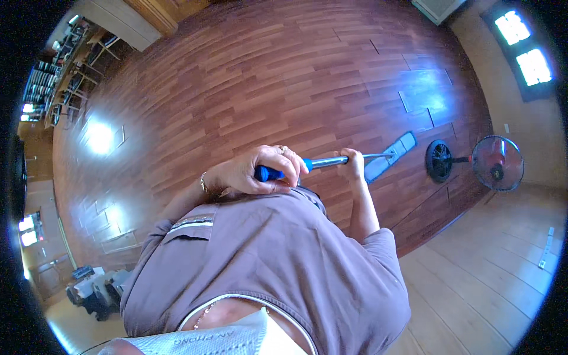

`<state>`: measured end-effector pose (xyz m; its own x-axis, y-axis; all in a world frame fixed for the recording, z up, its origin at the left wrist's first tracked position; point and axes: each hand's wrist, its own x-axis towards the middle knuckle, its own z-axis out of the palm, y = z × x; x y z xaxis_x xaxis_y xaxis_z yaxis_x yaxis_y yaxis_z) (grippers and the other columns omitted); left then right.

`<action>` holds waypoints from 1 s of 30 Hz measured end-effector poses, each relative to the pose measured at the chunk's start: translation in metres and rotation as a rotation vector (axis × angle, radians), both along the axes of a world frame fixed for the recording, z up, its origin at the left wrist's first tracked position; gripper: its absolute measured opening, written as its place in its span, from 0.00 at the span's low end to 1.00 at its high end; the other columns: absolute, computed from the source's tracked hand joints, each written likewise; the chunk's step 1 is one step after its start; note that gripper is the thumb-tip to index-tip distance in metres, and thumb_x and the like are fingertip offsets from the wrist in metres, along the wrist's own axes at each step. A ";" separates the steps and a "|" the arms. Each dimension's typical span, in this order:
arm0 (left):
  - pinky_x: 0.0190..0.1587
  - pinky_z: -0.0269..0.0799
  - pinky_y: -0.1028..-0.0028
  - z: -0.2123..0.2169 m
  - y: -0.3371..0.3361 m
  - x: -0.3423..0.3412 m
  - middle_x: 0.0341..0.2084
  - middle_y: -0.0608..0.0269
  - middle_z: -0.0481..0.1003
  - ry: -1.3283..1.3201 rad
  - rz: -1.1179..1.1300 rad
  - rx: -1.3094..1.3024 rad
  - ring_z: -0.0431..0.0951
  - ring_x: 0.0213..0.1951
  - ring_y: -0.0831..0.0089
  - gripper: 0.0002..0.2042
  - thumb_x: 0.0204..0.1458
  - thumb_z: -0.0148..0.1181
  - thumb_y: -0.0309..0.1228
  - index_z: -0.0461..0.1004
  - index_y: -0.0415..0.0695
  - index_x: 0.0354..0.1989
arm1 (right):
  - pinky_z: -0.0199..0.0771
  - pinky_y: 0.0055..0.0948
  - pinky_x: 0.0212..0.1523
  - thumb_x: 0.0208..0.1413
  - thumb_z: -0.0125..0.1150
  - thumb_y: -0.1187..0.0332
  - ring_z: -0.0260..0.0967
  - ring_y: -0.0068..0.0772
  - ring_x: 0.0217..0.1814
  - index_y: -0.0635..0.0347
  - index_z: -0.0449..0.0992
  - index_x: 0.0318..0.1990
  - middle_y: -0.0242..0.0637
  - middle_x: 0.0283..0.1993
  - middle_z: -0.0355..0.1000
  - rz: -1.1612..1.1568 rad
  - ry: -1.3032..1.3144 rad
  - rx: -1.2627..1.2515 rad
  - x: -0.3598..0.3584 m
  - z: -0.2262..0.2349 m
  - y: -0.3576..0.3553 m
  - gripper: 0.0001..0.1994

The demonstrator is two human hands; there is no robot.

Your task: Mop the wooden floor of a large hall or dining room.

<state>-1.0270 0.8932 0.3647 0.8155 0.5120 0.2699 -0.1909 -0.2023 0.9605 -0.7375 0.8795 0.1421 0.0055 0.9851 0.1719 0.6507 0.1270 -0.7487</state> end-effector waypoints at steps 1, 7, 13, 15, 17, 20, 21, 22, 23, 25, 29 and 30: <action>0.48 0.65 0.65 0.003 0.000 0.002 0.30 0.61 0.76 0.030 -0.005 0.002 0.74 0.43 0.66 0.04 0.44 0.64 0.22 0.76 0.42 0.28 | 0.56 0.36 0.19 0.46 0.66 0.69 0.47 0.47 0.17 0.61 0.62 0.14 0.46 0.14 0.54 0.010 0.000 0.002 0.000 0.004 0.000 0.18; 0.48 0.64 0.67 0.013 0.004 0.010 0.31 0.61 0.76 0.039 0.088 0.001 0.74 0.41 0.67 0.04 0.43 0.64 0.22 0.75 0.43 0.27 | 0.57 0.37 0.20 0.43 0.66 0.71 0.56 0.50 0.16 0.61 0.60 0.12 0.46 0.13 0.56 0.113 -0.055 0.229 0.010 0.005 0.024 0.18; 0.51 0.64 0.65 0.020 -0.005 0.006 0.30 0.63 0.76 0.069 0.238 0.107 0.74 0.43 0.66 0.06 0.43 0.64 0.20 0.75 0.44 0.29 | 0.62 0.37 0.23 0.41 0.67 0.70 0.61 0.52 0.19 0.61 0.63 0.13 0.47 0.15 0.59 0.214 0.001 0.154 -0.007 0.019 0.060 0.16; 0.51 0.66 0.63 0.021 -0.008 0.001 0.29 0.63 0.77 0.083 0.283 0.141 0.75 0.44 0.64 0.08 0.42 0.64 0.19 0.76 0.43 0.31 | 0.61 0.36 0.22 0.41 0.67 0.71 0.59 0.52 0.19 0.61 0.64 0.13 0.47 0.15 0.59 0.259 -0.009 0.155 -0.017 0.021 0.076 0.15; 0.52 0.64 0.63 0.022 -0.013 -0.005 0.29 0.64 0.77 0.109 0.342 0.187 0.76 0.43 0.64 0.08 0.41 0.65 0.19 0.76 0.44 0.30 | 0.60 0.36 0.21 0.40 0.67 0.71 0.59 0.51 0.18 0.61 0.64 0.13 0.46 0.15 0.59 0.355 0.011 0.083 -0.027 0.013 0.096 0.16; 0.52 0.62 0.62 0.026 -0.021 -0.018 0.28 0.66 0.77 0.157 0.448 0.266 0.77 0.42 0.65 0.08 0.42 0.65 0.20 0.75 0.45 0.29 | 0.61 0.38 0.21 0.41 0.68 0.66 0.61 0.48 0.18 0.60 0.65 0.13 0.44 0.14 0.61 0.488 -0.008 0.095 -0.059 0.006 0.127 0.17; 0.52 0.62 0.62 0.029 -0.024 -0.025 0.28 0.66 0.77 0.165 0.468 0.264 0.77 0.42 0.65 0.08 0.42 0.65 0.20 0.75 0.45 0.29 | 0.61 0.39 0.22 0.41 0.69 0.65 0.62 0.48 0.18 0.60 0.66 0.13 0.44 0.15 0.62 0.561 -0.031 0.107 -0.072 0.007 0.134 0.17; 0.52 0.61 0.62 0.034 -0.026 -0.032 0.28 0.66 0.77 0.181 0.503 0.286 0.78 0.41 0.66 0.07 0.42 0.65 0.20 0.74 0.45 0.28 | 0.62 0.40 0.22 0.42 0.68 0.64 0.65 0.48 0.19 0.58 0.67 0.14 0.43 0.16 0.65 0.595 -0.015 0.102 -0.086 0.008 0.140 0.16; 0.53 0.60 0.61 0.039 -0.029 -0.041 0.27 0.66 0.76 0.197 0.538 0.309 0.78 0.41 0.66 0.07 0.42 0.65 0.21 0.74 0.45 0.28 | 0.62 0.40 0.22 0.42 0.68 0.64 0.65 0.48 0.19 0.58 0.67 0.14 0.43 0.16 0.65 0.615 -0.010 0.103 -0.105 0.011 0.147 0.16; 0.52 0.62 0.60 0.051 -0.037 -0.057 0.26 0.66 0.76 0.221 0.597 0.338 0.78 0.39 0.66 0.07 0.41 0.65 0.22 0.73 0.46 0.27 | 0.63 0.40 0.22 0.42 0.68 0.64 0.66 0.48 0.21 0.57 0.68 0.14 0.43 0.17 0.66 0.754 0.019 0.109 -0.144 0.021 0.156 0.15; 0.48 0.67 0.58 0.071 -0.055 -0.093 0.25 0.66 0.76 0.248 0.752 0.547 0.79 0.36 0.66 0.07 0.40 0.67 0.26 0.73 0.46 0.25 | 0.60 0.38 0.20 0.45 0.66 0.64 0.63 0.46 0.17 0.58 0.68 0.14 0.43 0.14 0.62 0.953 0.176 0.128 -0.236 0.038 0.151 0.15; 0.46 0.68 0.58 0.077 -0.061 -0.102 0.25 0.66 0.75 0.247 0.784 0.600 0.79 0.34 0.66 0.07 0.40 0.67 0.28 0.73 0.46 0.25 | 0.60 0.38 0.20 0.45 0.66 0.64 0.62 0.46 0.17 0.58 0.67 0.14 0.42 0.13 0.62 1.017 0.176 0.160 -0.257 0.037 0.149 0.16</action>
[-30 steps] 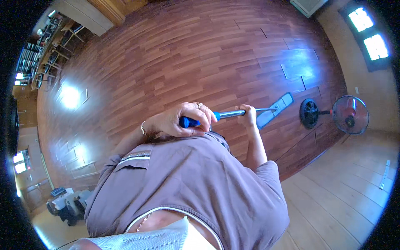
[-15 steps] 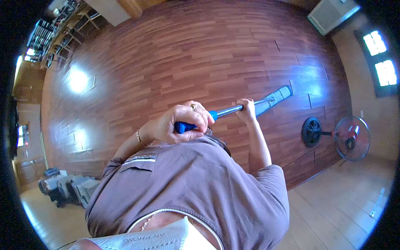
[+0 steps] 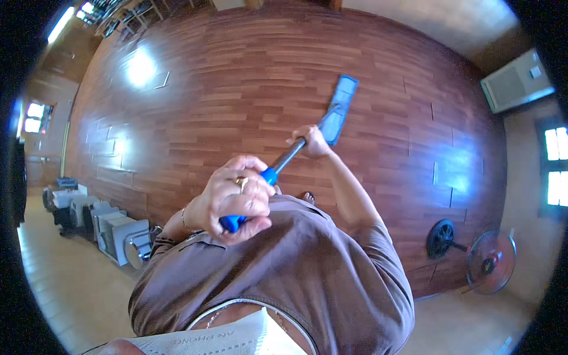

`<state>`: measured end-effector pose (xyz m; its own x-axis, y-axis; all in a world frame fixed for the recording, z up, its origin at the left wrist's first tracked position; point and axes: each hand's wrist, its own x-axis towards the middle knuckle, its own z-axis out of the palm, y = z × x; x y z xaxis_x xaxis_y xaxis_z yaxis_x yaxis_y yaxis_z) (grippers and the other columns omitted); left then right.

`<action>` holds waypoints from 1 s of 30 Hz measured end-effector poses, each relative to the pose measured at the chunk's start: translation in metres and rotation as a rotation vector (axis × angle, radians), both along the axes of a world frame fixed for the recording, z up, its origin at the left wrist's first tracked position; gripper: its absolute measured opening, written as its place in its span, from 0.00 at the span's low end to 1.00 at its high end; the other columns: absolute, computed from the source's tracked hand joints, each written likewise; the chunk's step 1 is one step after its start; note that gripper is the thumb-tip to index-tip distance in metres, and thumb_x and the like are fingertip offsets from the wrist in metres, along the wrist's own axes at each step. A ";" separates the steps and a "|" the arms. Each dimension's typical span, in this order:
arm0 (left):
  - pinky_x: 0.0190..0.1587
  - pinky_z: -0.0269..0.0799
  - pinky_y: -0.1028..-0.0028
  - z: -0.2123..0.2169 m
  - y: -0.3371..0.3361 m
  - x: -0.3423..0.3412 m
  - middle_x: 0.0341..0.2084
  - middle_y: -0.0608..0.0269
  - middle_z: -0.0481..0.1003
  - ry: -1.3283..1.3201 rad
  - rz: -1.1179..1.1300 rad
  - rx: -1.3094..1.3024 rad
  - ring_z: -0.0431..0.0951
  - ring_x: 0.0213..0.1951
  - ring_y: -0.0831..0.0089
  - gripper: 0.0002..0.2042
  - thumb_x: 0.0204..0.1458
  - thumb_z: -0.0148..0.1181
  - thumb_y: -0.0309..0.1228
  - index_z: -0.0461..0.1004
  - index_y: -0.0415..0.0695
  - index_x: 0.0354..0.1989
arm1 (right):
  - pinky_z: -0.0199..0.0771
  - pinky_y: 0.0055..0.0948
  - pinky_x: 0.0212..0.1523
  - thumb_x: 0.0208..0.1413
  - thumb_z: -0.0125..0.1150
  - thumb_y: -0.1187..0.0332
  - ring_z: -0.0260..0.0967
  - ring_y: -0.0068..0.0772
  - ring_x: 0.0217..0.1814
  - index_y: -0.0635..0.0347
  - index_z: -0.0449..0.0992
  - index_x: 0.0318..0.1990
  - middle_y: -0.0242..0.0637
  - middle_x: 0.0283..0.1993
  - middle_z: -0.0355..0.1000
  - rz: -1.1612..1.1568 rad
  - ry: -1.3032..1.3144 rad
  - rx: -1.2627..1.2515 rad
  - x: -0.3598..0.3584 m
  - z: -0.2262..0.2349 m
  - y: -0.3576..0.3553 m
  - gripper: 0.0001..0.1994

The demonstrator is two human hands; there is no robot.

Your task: Mop the wooden floor of a large hall or dining room.

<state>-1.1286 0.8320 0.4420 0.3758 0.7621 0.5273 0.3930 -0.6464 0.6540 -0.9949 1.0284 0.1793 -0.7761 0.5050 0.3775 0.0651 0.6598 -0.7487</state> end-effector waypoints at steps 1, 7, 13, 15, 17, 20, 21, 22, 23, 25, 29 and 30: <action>0.45 0.69 0.59 0.006 -0.006 -0.009 0.24 0.65 0.75 0.012 0.030 0.053 0.79 0.33 0.66 0.08 0.39 0.68 0.30 0.73 0.45 0.24 | 0.59 0.39 0.20 0.45 0.66 0.64 0.62 0.46 0.16 0.58 0.67 0.14 0.42 0.13 0.61 0.063 0.011 0.033 -0.022 0.000 -0.003 0.16; 0.37 0.73 0.63 0.034 -0.050 -0.069 0.17 0.64 0.73 0.038 0.207 0.197 0.77 0.24 0.67 0.11 0.39 0.68 0.34 0.72 0.43 0.21 | 0.63 0.40 0.23 0.46 0.66 0.61 0.65 0.47 0.20 0.62 0.71 0.19 0.47 0.17 0.65 0.429 0.063 -0.090 -0.164 0.021 -0.054 0.16; 0.36 0.73 0.65 0.040 -0.091 -0.115 0.16 0.65 0.72 0.159 0.401 0.212 0.75 0.21 0.68 0.14 0.38 0.71 0.38 0.73 0.42 0.19 | 0.63 0.42 0.25 0.47 0.65 0.62 0.64 0.51 0.23 0.62 0.68 0.18 0.48 0.19 0.63 0.740 0.006 -0.157 -0.268 0.029 -0.111 0.16; 0.36 0.73 0.64 0.039 -0.102 -0.137 0.18 0.63 0.73 0.195 0.362 0.219 0.76 0.22 0.68 0.16 0.37 0.72 0.40 0.73 0.41 0.21 | 0.64 0.42 0.27 0.47 0.65 0.61 0.66 0.51 0.25 0.62 0.69 0.19 0.49 0.20 0.65 0.789 -0.115 -0.126 -0.291 0.028 -0.123 0.16; 0.34 0.73 0.65 0.038 -0.113 -0.155 0.17 0.65 0.69 0.151 0.377 0.210 0.72 0.21 0.68 0.16 0.34 0.73 0.37 0.71 0.43 0.21 | 0.66 0.42 0.29 0.47 0.64 0.59 0.67 0.51 0.27 0.60 0.71 0.20 0.50 0.22 0.67 0.826 -0.103 -0.098 -0.314 0.022 -0.133 0.15; 0.34 0.72 0.65 0.034 -0.142 -0.185 0.18 0.63 0.73 0.140 0.369 0.287 0.74 0.23 0.67 0.16 0.34 0.73 0.39 0.72 0.43 0.23 | 0.69 0.45 0.34 0.40 0.64 0.64 0.71 0.51 0.33 0.54 0.75 0.24 0.45 0.27 0.72 0.842 -0.164 0.062 -0.342 0.027 -0.157 0.07; 0.34 0.72 0.65 0.034 -0.151 -0.191 0.19 0.63 0.73 0.132 0.370 0.322 0.75 0.23 0.67 0.16 0.35 0.73 0.39 0.73 0.42 0.23 | 0.71 0.46 0.37 0.36 0.63 0.66 0.72 0.50 0.36 0.51 0.77 0.26 0.43 0.29 0.74 0.861 -0.209 0.138 -0.350 0.029 -0.165 0.06; 0.34 0.72 0.65 0.031 -0.153 -0.198 0.19 0.63 0.73 0.103 0.336 0.332 0.75 0.23 0.67 0.16 0.35 0.73 0.39 0.73 0.42 0.23 | 0.71 0.46 0.36 0.36 0.62 0.65 0.72 0.50 0.36 0.50 0.77 0.26 0.43 0.29 0.74 0.841 -0.223 0.094 -0.353 0.027 -0.166 0.06; 0.34 0.71 0.66 0.023 -0.139 -0.213 0.19 0.63 0.74 0.100 0.256 0.326 0.76 0.23 0.67 0.15 0.36 0.72 0.39 0.73 0.43 0.23 | 0.71 0.46 0.36 0.37 0.62 0.65 0.72 0.50 0.35 0.50 0.77 0.25 0.42 0.28 0.74 0.763 -0.246 0.046 -0.348 0.019 -0.146 0.05; 0.35 0.71 0.66 0.028 -0.146 -0.217 0.19 0.63 0.74 0.124 0.239 0.300 0.77 0.24 0.67 0.15 0.37 0.71 0.38 0.74 0.43 0.24 | 0.70 0.46 0.35 0.35 0.62 0.67 0.71 0.51 0.34 0.52 0.76 0.23 0.42 0.27 0.74 0.747 -0.279 0.028 -0.352 0.021 -0.150 0.05; 0.39 0.70 0.63 0.031 -0.137 -0.231 0.22 0.64 0.75 0.236 0.172 0.147 0.77 0.27 0.67 0.13 0.41 0.70 0.39 0.73 0.45 0.25 | 0.69 0.45 0.33 0.37 0.62 0.68 0.70 0.52 0.32 0.53 0.75 0.22 0.42 0.26 0.73 0.658 -0.281 0.077 -0.342 0.025 -0.122 0.03; 0.39 0.70 0.63 0.024 -0.128 -0.230 0.23 0.64 0.75 0.196 0.201 0.155 0.78 0.28 0.67 0.13 0.42 0.69 0.40 0.73 0.45 0.25 | 0.69 0.45 0.33 0.37 0.62 0.68 0.70 0.52 0.32 0.53 0.75 0.22 0.42 0.26 0.73 0.635 -0.283 0.078 -0.335 0.022 -0.109 0.03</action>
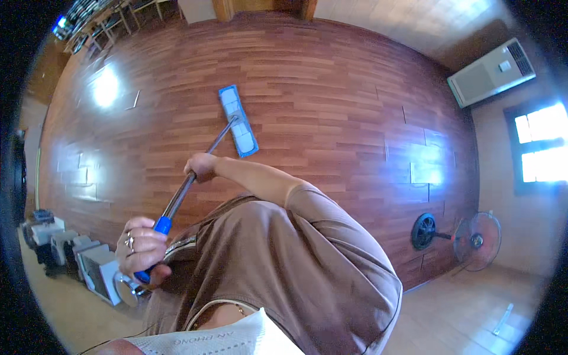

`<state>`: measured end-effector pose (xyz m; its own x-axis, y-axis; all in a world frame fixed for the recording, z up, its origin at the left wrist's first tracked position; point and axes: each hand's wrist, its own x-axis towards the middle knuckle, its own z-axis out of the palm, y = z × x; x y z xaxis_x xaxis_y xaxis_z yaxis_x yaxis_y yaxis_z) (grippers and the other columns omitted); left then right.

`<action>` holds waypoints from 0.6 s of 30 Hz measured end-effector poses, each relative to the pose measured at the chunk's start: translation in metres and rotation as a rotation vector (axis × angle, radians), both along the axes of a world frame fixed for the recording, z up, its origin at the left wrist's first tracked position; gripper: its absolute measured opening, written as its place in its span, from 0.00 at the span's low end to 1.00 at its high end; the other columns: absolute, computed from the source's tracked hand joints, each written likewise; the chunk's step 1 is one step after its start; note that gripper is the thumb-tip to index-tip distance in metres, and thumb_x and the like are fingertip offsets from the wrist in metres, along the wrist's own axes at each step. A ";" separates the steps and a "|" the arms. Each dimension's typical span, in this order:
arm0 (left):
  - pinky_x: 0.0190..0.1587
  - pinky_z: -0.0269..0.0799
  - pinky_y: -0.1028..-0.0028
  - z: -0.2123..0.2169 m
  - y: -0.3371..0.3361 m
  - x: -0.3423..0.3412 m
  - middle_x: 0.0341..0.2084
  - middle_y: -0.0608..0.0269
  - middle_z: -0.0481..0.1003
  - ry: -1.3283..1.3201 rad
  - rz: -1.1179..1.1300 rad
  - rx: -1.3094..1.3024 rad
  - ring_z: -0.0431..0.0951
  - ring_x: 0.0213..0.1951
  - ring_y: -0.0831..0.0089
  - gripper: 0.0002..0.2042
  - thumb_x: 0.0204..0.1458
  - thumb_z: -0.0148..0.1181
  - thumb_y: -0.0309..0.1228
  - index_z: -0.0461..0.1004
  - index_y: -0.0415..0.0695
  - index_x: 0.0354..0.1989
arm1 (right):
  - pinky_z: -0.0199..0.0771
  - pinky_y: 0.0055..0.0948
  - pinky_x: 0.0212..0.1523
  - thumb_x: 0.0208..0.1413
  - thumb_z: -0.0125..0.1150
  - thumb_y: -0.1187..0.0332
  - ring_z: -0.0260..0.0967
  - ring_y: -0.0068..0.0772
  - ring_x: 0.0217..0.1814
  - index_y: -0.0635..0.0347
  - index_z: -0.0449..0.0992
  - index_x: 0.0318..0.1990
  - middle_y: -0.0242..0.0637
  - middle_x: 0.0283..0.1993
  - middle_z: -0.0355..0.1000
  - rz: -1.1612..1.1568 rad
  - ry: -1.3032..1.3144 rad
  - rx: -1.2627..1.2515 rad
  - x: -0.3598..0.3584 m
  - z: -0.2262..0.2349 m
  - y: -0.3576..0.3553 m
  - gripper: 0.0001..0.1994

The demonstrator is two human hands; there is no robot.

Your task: Mop the wooden floor of a large hall or dining room.

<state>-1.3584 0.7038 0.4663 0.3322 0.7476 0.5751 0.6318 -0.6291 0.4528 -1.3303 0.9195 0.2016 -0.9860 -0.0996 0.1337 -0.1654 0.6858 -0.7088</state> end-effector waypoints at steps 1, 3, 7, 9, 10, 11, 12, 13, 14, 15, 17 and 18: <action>0.39 0.70 0.63 -0.007 0.010 0.000 0.23 0.65 0.75 -0.039 0.024 0.012 0.78 0.29 0.67 0.14 0.42 0.69 0.40 0.73 0.45 0.26 | 0.68 0.45 0.33 0.39 0.62 0.67 0.70 0.52 0.32 0.54 0.74 0.22 0.42 0.25 0.72 -0.062 0.006 -0.004 0.008 -0.003 0.014 0.04; 0.40 0.70 0.62 -0.020 0.034 -0.002 0.22 0.65 0.75 -0.023 -0.026 0.013 0.79 0.29 0.66 0.14 0.43 0.69 0.41 0.73 0.45 0.25 | 0.68 0.45 0.32 0.41 0.63 0.66 0.70 0.52 0.31 0.54 0.74 0.22 0.43 0.24 0.72 -0.151 0.019 -0.009 0.029 -0.009 0.042 0.05; 0.44 0.70 0.60 -0.052 0.082 0.006 0.21 0.64 0.75 -0.214 -0.047 0.053 0.79 0.30 0.65 0.15 0.44 0.68 0.43 0.72 0.45 0.22 | 0.66 0.45 0.30 0.46 0.64 0.60 0.68 0.53 0.30 0.56 0.70 0.20 0.45 0.23 0.69 -0.374 0.025 0.002 0.071 -0.033 0.095 0.13; 0.47 0.68 0.59 -0.064 0.111 0.019 0.21 0.63 0.75 -0.261 -0.071 -0.009 0.80 0.30 0.64 0.14 0.43 0.69 0.42 0.73 0.46 0.24 | 0.65 0.44 0.29 0.47 0.65 0.57 0.67 0.53 0.29 0.56 0.69 0.19 0.45 0.22 0.68 -0.471 0.069 -0.060 0.106 -0.045 0.125 0.16; 0.48 0.67 0.59 -0.068 0.129 0.029 0.22 0.63 0.76 -0.282 -0.105 -0.042 0.80 0.32 0.64 0.14 0.42 0.69 0.41 0.73 0.46 0.25 | 0.65 0.44 0.29 0.47 0.65 0.55 0.67 0.53 0.28 0.56 0.69 0.19 0.45 0.21 0.68 -0.511 0.091 -0.054 0.124 -0.056 0.145 0.17; 0.50 0.66 0.58 -0.074 0.148 0.039 0.23 0.63 0.76 -0.306 -0.143 -0.072 0.80 0.33 0.64 0.13 0.42 0.70 0.40 0.74 0.47 0.26 | 0.64 0.44 0.28 0.47 0.65 0.54 0.66 0.53 0.27 0.56 0.68 0.19 0.45 0.21 0.67 -0.555 0.110 -0.042 0.146 -0.069 0.164 0.18; 0.51 0.65 0.58 -0.079 0.160 0.047 0.24 0.63 0.76 -0.301 -0.157 -0.113 0.80 0.34 0.64 0.13 0.41 0.70 0.39 0.74 0.47 0.27 | 0.67 0.44 0.31 0.42 0.64 0.60 0.68 0.52 0.30 0.54 0.71 0.22 0.43 0.24 0.70 -0.588 0.057 0.010 0.164 -0.069 0.175 0.11; 0.52 0.64 0.58 -0.084 0.174 0.055 0.25 0.63 0.76 -0.296 -0.172 -0.154 0.80 0.36 0.64 0.12 0.41 0.70 0.38 0.74 0.47 0.28 | 0.70 0.44 0.33 0.36 0.64 0.65 0.71 0.50 0.33 0.51 0.74 0.25 0.41 0.27 0.73 -0.623 0.003 0.064 0.185 -0.068 0.186 0.06; 0.54 0.62 0.58 -0.089 0.189 0.063 0.27 0.64 0.77 -0.295 -0.213 -0.194 0.80 0.37 0.64 0.12 0.39 0.71 0.36 0.74 0.46 0.28 | 0.70 0.44 0.34 0.36 0.64 0.65 0.71 0.51 0.33 0.51 0.74 0.25 0.41 0.27 0.72 -0.662 0.007 0.064 0.207 -0.071 0.195 0.07; 0.54 0.62 0.58 -0.092 0.204 0.074 0.28 0.64 0.77 -0.293 -0.237 -0.222 0.80 0.39 0.64 0.12 0.38 0.71 0.33 0.75 0.46 0.29 | 0.70 0.44 0.34 0.36 0.64 0.65 0.70 0.51 0.34 0.51 0.74 0.25 0.42 0.27 0.72 -0.702 0.013 0.062 0.230 -0.074 0.204 0.07; 0.55 0.61 0.58 -0.097 0.237 0.096 0.29 0.63 0.78 -0.298 -0.295 -0.261 0.79 0.41 0.64 0.12 0.37 0.71 0.31 0.75 0.46 0.29 | 0.71 0.44 0.34 0.35 0.64 0.66 0.71 0.51 0.33 0.51 0.74 0.24 0.42 0.26 0.72 -0.804 0.007 0.062 0.277 -0.076 0.226 0.06; 0.55 0.61 0.58 -0.102 0.254 0.104 0.31 0.62 0.79 -0.271 -0.330 -0.296 0.78 0.44 0.64 0.12 0.37 0.72 0.30 0.75 0.45 0.30 | 0.71 0.43 0.33 0.35 0.64 0.66 0.71 0.51 0.33 0.52 0.74 0.24 0.43 0.26 0.72 -0.894 -0.022 0.084 0.298 -0.072 0.231 0.06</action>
<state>-1.2547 0.9581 0.3638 0.4459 0.7718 0.4533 0.2571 -0.5955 0.7611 -1.0327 1.1506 0.1292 -0.7023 0.6979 0.1406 0.4683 0.6015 -0.6472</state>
